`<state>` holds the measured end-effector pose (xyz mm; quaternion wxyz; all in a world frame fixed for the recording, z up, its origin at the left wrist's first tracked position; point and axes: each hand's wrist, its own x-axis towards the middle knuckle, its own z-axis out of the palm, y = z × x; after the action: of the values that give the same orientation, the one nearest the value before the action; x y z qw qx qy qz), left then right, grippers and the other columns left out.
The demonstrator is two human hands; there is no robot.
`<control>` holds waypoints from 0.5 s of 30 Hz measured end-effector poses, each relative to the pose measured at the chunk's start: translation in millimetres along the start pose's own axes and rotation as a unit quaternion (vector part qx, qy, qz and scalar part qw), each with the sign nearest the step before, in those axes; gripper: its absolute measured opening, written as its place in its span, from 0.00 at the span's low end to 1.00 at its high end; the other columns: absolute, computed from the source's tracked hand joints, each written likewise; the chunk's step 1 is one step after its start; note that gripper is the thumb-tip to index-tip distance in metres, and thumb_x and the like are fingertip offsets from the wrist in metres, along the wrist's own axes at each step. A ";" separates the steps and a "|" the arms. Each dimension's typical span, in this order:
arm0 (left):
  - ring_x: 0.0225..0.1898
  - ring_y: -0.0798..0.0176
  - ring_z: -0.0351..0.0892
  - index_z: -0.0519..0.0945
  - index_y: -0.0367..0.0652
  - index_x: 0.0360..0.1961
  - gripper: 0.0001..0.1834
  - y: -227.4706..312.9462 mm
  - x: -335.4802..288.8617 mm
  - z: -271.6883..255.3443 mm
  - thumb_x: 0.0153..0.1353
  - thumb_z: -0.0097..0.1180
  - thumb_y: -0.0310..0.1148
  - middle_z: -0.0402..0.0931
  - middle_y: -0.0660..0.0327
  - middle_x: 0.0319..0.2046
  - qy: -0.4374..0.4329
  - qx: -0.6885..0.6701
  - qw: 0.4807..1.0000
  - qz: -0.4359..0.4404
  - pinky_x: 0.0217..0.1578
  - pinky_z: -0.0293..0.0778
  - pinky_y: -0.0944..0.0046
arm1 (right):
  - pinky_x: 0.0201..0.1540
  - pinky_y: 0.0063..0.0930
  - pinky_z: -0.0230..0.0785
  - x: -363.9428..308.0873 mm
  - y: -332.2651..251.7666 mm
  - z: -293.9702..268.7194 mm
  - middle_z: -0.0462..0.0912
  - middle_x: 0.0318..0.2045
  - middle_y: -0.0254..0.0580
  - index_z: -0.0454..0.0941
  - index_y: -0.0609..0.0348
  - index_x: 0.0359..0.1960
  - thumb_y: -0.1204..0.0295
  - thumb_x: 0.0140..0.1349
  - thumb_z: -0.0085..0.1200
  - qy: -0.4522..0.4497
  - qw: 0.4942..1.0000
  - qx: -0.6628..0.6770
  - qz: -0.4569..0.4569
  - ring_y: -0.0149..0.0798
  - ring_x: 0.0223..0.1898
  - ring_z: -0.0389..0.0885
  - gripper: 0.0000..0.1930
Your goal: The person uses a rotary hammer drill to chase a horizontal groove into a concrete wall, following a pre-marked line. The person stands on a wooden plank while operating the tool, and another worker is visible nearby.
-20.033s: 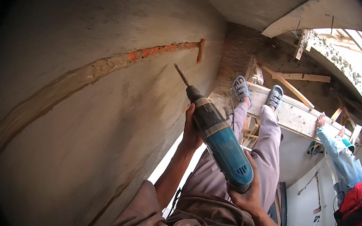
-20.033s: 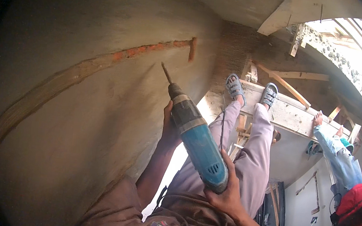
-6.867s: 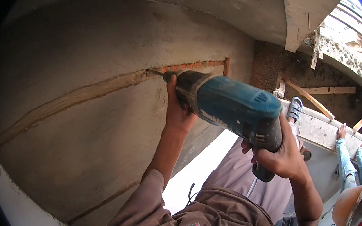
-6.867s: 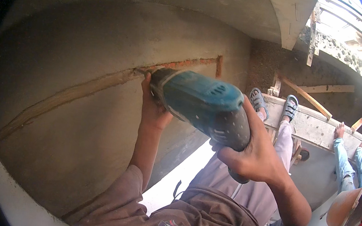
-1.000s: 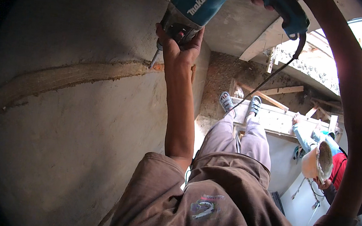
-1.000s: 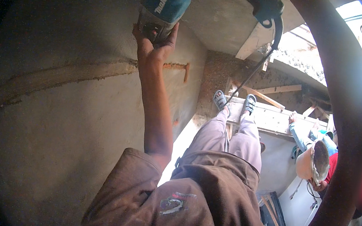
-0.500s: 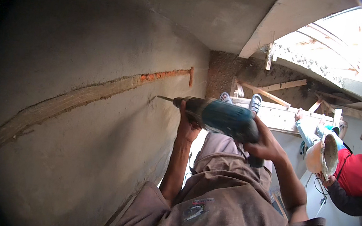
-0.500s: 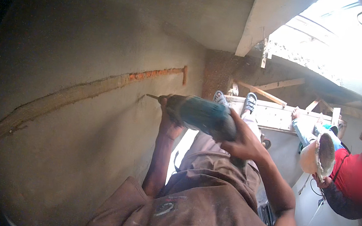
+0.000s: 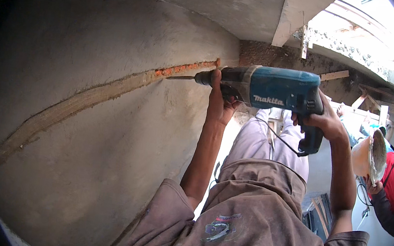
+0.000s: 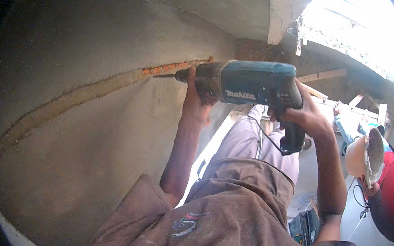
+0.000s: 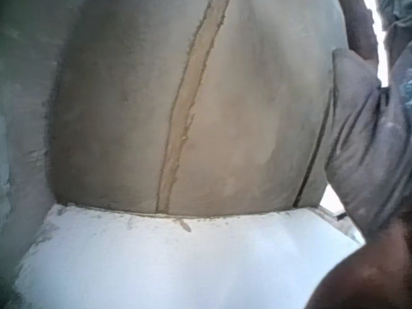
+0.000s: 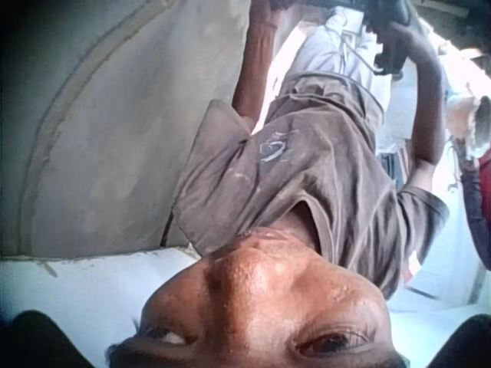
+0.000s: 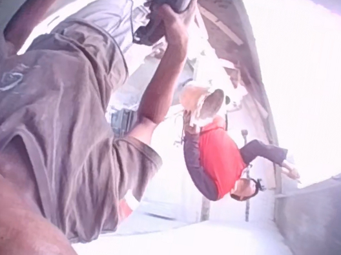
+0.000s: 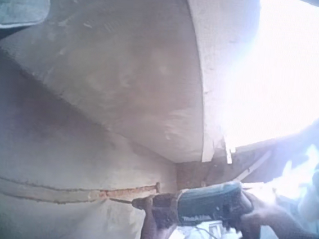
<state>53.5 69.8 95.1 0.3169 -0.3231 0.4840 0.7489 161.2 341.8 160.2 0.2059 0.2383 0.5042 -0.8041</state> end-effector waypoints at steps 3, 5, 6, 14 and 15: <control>0.56 0.61 0.75 0.69 0.48 0.63 0.39 10.0 -0.7 5.8 0.61 0.57 0.65 0.73 0.60 0.56 0.007 -0.003 1.000 0.009 0.52 0.76 0.55 | 0.30 0.32 0.81 9.2 -5.2 1.4 0.83 0.33 0.48 0.65 0.62 0.58 0.71 0.38 0.59 -0.001 1.000 -0.007 0.000 0.38 0.31 0.84 0.38; 0.57 0.60 0.73 0.67 0.48 0.64 0.42 12.3 1.3 4.0 0.58 0.59 0.66 0.71 0.59 0.56 0.011 0.000 1.000 0.014 0.54 0.75 0.52 | 0.30 0.33 0.81 13.0 -9.8 1.6 0.83 0.33 0.48 0.65 0.61 0.59 0.72 0.38 0.58 -0.002 1.000 -0.016 0.003 0.38 0.31 0.84 0.38; 0.58 0.59 0.71 0.65 0.47 0.65 0.44 13.2 1.1 3.9 0.57 0.60 0.66 0.69 0.57 0.57 0.007 0.002 1.000 0.013 0.56 0.74 0.51 | 0.30 0.33 0.81 14.5 -14.5 1.6 0.83 0.33 0.48 0.65 0.61 0.59 0.73 0.38 0.58 -0.006 1.000 -0.020 0.007 0.38 0.31 0.84 0.39; 0.64 0.53 0.63 0.55 0.45 0.71 0.54 20.4 5.6 14.6 0.54 0.63 0.67 0.60 0.51 0.61 0.068 -0.005 0.998 -0.007 0.62 0.68 0.45 | 0.41 0.34 0.80 38.6 -22.9 -14.4 0.83 0.36 0.49 0.62 0.64 0.64 0.74 0.43 0.60 -0.058 0.997 -0.051 0.008 0.39 0.34 0.84 0.40; 0.64 0.53 0.62 0.54 0.45 0.71 0.54 19.7 10.1 13.4 0.55 0.63 0.67 0.59 0.51 0.62 0.060 -0.012 0.998 -0.005 0.63 0.67 0.45 | 0.40 0.34 0.80 41.6 -22.9 -17.3 0.83 0.36 0.49 0.63 0.64 0.64 0.73 0.44 0.61 -0.064 0.996 -0.059 0.010 0.38 0.33 0.84 0.40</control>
<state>29.6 77.4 101.6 0.2875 -0.3735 0.4918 0.7321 117.8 363.1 145.4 0.2596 0.1791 0.5342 -0.7843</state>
